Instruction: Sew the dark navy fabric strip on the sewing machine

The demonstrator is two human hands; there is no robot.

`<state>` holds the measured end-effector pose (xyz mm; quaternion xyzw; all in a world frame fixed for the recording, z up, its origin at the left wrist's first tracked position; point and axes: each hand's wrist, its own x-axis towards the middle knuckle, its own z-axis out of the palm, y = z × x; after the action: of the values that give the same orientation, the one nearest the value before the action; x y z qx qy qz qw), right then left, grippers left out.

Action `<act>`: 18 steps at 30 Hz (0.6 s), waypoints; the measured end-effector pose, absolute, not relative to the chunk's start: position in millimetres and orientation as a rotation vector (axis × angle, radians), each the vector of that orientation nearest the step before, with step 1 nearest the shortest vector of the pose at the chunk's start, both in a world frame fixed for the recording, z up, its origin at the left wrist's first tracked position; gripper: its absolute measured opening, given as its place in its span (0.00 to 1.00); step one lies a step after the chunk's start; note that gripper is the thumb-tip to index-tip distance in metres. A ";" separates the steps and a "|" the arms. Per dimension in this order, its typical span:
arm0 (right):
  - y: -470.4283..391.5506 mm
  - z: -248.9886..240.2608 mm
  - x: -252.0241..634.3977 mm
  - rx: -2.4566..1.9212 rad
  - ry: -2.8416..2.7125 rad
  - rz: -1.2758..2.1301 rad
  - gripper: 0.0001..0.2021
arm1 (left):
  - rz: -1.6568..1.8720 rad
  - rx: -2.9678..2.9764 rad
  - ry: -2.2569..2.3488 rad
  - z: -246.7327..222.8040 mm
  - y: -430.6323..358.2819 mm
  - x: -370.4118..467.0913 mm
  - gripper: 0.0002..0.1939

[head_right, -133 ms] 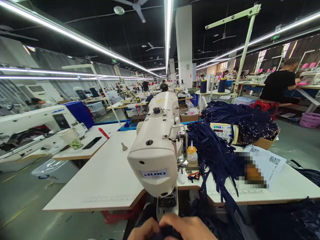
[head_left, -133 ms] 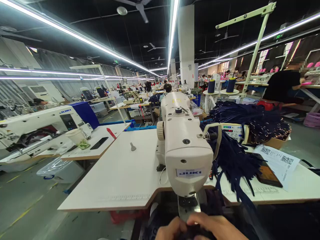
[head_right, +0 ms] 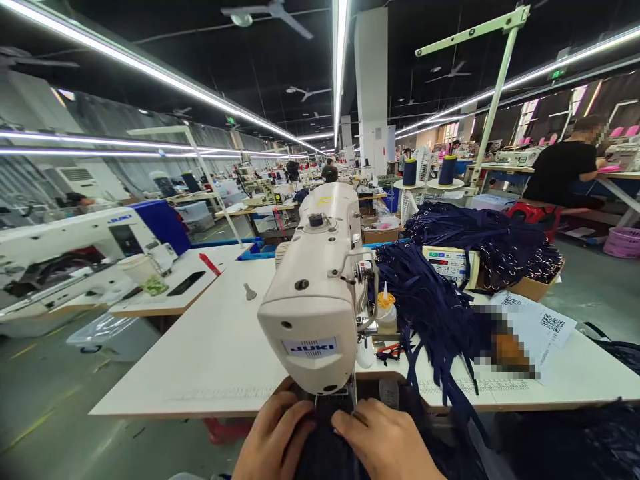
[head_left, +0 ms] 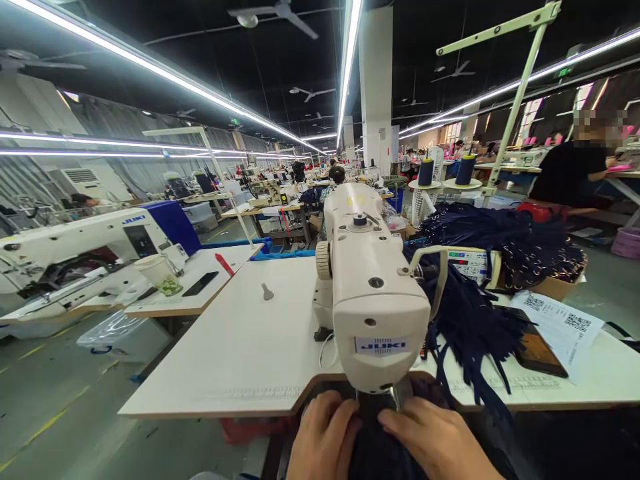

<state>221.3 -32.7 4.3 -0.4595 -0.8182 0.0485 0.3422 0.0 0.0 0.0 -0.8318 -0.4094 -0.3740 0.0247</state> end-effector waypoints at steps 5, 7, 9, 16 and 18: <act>-29.1 -5.4 222.8 -1.321 -2.049 0.341 0.16 | -1.003 -2.537 -0.650 7.1 9.8 7.0 0.14; -28.4 -6.9 221.2 -1.328 -1.912 0.595 0.14 | -0.876 -2.530 -0.582 5.7 8.5 9.6 0.15; -25.5 -8.9 219.8 -1.351 -1.701 0.812 0.12 | -0.893 -2.474 -0.674 3.2 5.6 13.1 0.16; -10.7 -6.7 216.1 -1.373 -1.422 1.017 0.10 | -1.115 -2.263 -0.967 -0.2 -3.2 32.6 0.20; -6.3 -2.0 216.2 -1.386 -1.457 1.025 0.08 | -1.081 -2.211 -1.037 0.9 -4.2 35.3 0.21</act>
<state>216.2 -6.3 -2.0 -0.5550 -0.5834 0.4105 0.4278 35.3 -4.2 0.9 -0.8050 -0.3775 -0.3937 0.2334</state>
